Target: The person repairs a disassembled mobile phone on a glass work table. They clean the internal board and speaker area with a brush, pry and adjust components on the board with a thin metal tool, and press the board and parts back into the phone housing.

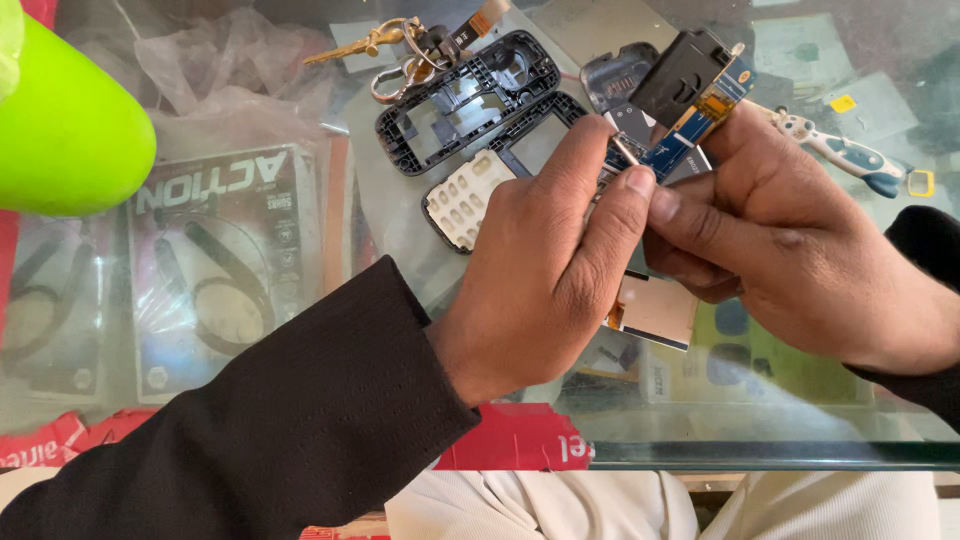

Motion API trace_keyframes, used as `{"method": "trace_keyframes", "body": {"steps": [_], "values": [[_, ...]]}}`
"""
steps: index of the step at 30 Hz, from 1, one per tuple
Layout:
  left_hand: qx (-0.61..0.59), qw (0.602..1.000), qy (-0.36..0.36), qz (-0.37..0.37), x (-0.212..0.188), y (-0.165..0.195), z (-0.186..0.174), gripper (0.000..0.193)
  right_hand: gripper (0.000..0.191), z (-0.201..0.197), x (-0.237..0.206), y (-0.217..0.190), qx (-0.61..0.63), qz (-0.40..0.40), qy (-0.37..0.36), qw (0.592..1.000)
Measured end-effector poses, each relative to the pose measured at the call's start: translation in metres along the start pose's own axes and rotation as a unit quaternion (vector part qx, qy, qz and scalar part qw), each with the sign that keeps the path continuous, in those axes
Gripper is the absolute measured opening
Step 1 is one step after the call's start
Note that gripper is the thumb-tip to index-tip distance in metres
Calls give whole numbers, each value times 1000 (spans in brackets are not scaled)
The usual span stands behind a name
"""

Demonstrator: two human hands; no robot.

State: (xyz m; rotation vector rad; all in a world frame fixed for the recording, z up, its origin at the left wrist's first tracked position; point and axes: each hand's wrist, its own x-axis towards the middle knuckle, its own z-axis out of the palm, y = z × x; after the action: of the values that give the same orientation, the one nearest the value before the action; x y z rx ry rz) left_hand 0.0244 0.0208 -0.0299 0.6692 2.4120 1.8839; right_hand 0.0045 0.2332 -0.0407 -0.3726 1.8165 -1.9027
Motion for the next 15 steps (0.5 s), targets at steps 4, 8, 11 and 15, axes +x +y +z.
{"method": "trace_keyframes", "body": {"steps": [4,8,11,15], "values": [[-6,1000,-14,13,-1,-2,0,31,28,3,0,-2,-4,-13,-11,1000],[11,1000,-12,25,-1,-3,0,31,35,5,0,-4,-47,-8,-4,999],[8,1000,-17,19,-1,-3,1,29,29,4,0,-5,-52,-1,3,999],[6,999,-16,27,0,-2,2,25,22,3,0,-6,-54,-13,0,998]]}}
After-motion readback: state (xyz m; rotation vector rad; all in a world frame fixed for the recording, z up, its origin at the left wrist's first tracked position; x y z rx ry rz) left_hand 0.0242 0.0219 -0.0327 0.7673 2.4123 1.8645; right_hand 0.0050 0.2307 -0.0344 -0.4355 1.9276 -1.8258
